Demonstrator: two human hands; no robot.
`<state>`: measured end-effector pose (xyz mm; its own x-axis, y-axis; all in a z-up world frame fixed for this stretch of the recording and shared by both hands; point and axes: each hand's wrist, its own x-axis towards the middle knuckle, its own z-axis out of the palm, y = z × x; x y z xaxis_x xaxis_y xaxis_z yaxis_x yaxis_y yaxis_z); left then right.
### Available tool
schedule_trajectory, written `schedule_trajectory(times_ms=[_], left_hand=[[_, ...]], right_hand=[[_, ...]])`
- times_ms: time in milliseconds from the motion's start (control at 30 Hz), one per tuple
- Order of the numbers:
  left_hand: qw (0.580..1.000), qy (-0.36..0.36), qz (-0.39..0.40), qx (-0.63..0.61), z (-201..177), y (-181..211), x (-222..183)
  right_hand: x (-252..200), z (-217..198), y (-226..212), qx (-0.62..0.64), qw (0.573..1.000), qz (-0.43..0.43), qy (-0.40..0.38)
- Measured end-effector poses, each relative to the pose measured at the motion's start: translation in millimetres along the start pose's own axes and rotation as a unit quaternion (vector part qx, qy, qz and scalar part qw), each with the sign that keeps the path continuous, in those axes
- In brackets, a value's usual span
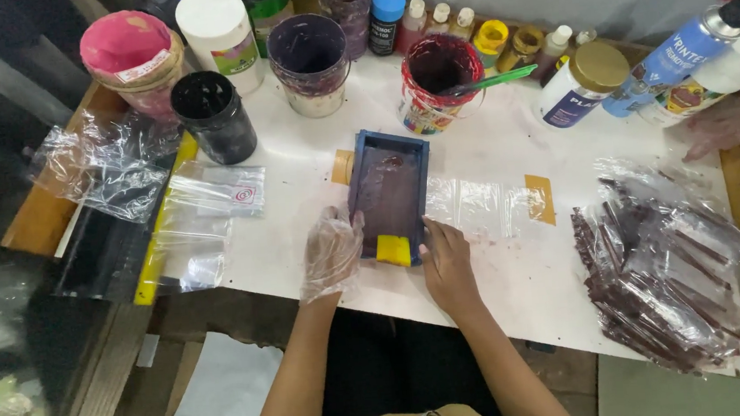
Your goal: Spreading dark ink or paint inside a blue rectangular mold using a small yellow sponge tool to create an even coating.
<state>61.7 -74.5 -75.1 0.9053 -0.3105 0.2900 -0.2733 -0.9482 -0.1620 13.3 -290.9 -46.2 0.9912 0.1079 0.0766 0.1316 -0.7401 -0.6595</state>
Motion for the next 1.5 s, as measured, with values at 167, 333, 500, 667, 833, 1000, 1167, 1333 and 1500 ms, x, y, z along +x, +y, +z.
schedule_trajectory(times_ms=[167, 333, 500, 667, 833, 1000, 1167, 1333, 1500], left_hand=[[0.995, 0.026, -0.075, -0.069, 5, 3, 4], [0.991, -0.048, -0.032, -0.118, -26, -8, 7], [0.861, -0.157, -0.225, -0.429, -77, -21, 19], [0.905, -0.135, -0.151, -0.375, -61, -32, 18], [0.912, -0.178, -0.089, -0.36, -54, -35, 15], [0.928, -0.205, -0.046, -0.307, -64, -41, 14], [0.93, -0.215, -0.042, -0.294, -63, -37, 16], [0.935, -0.217, -0.05, -0.275, -67, -36, 17], [0.941, -0.205, -0.035, -0.266, -55, -34, 15]], right_hand=[[1, 2, 4, -0.011, 1.0, 0.0, -0.003], [1, 4, 7, -0.039, 0.999, -0.011, 0.004], [-2, -4, -7, 0.003, 1.0, -0.006, 0.029], [-10, 26, 31, -0.094, 0.984, -0.145, 0.037], [4, 25, 26, -0.153, 0.947, -0.271, 0.079], [43, 22, 27, -0.049, 0.978, -0.191, 0.064], [102, -2, 2, -0.035, 0.979, -0.149, 0.137], [134, 5, -6, -0.103, 0.976, -0.148, 0.124], [138, 9, -10, -0.197, 0.966, -0.13, 0.103]])
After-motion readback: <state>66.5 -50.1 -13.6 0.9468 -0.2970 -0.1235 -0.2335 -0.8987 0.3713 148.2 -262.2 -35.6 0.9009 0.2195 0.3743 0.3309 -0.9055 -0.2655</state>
